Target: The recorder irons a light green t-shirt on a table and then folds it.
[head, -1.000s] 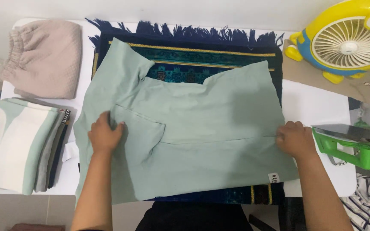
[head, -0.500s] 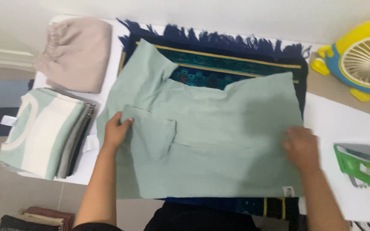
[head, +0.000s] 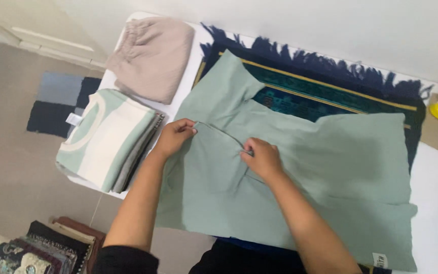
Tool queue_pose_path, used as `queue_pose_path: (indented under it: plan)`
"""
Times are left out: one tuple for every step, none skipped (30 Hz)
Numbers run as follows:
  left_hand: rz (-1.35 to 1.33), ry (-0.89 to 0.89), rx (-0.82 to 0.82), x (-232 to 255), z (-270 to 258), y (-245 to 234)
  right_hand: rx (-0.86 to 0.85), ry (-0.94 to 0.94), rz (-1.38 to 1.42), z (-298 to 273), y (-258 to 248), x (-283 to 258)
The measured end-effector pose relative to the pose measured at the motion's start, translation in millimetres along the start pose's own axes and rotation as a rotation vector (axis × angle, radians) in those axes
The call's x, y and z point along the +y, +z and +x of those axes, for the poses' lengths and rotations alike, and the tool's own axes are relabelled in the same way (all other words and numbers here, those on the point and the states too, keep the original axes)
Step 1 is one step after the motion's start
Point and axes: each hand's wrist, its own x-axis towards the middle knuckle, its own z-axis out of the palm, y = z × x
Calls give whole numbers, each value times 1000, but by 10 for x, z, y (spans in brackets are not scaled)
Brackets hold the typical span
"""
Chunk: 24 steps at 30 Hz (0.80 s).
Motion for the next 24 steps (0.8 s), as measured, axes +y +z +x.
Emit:
queue_pose_path:
  plan:
    - [42,36,-16,119,-121,-48,8,-10,63,-59,-41,-13]
    - [37,28,-6,134,-361,-164,-3,-17,59,-231,26,44]
    - [78,98,-40,168,-559,-286,114,-287,88,-376,75,103]
    - [121,166,-74,205,-755,-398,231,-557,119,-518,117,171]
    - [117,163,-71,277,-1011,-465,226,-559,117,-684,238,218]
    - [171,188,-132,350,-1267,-522,153,-699,54,-852,355,273]
    - [223,211,-198,426,-1531,-570,77,-833,-9,-1046,471,332]
    - [219,208,-199,357,-1713,-507,71,-831,-9,-1138,495,312]
    - [282,107,-233,289,-1881,-451,-33,-824,49,-1217,522,290]
    - [345,6,-266,223,-2051,-395,-136,-814,108,-1298,546,267]
    - [344,7,-266,215,-2093,-336,-137,-813,107,-1308,548,278]
    - [349,-70,-224,208,-2138,-277,-144,-700,167,-1322,549,288]
    - [355,-147,-182,196,-2202,-221,-152,-587,227,-1347,563,294]
    - [355,-149,-182,233,-2159,-166,-153,-587,227,-1306,626,352]
    - [328,-235,6,274,-2101,-117,-123,-341,316,-1256,687,408]
    - [298,-321,193,317,-2045,-64,-93,-93,401,-1209,746,466]
    - [298,-322,192,318,-1950,-27,-94,-92,401,-1157,744,423]
    - [274,-264,318,318,-1858,11,-55,34,450,-1107,741,381]
    - [248,-201,446,324,-1742,51,-13,157,496,-1032,725,345]
    - [246,-199,447,399,-1651,67,-12,155,494,-978,724,296]
    - [269,-360,411,471,-1574,78,7,169,502,-925,728,242]
    - [290,-520,372,542,-1497,85,26,182,511,-871,734,186]
    - [287,-525,377,512,-1472,96,20,179,509,-853,799,235]
    - [348,-539,348,480,-1446,105,14,234,605,-833,865,282]
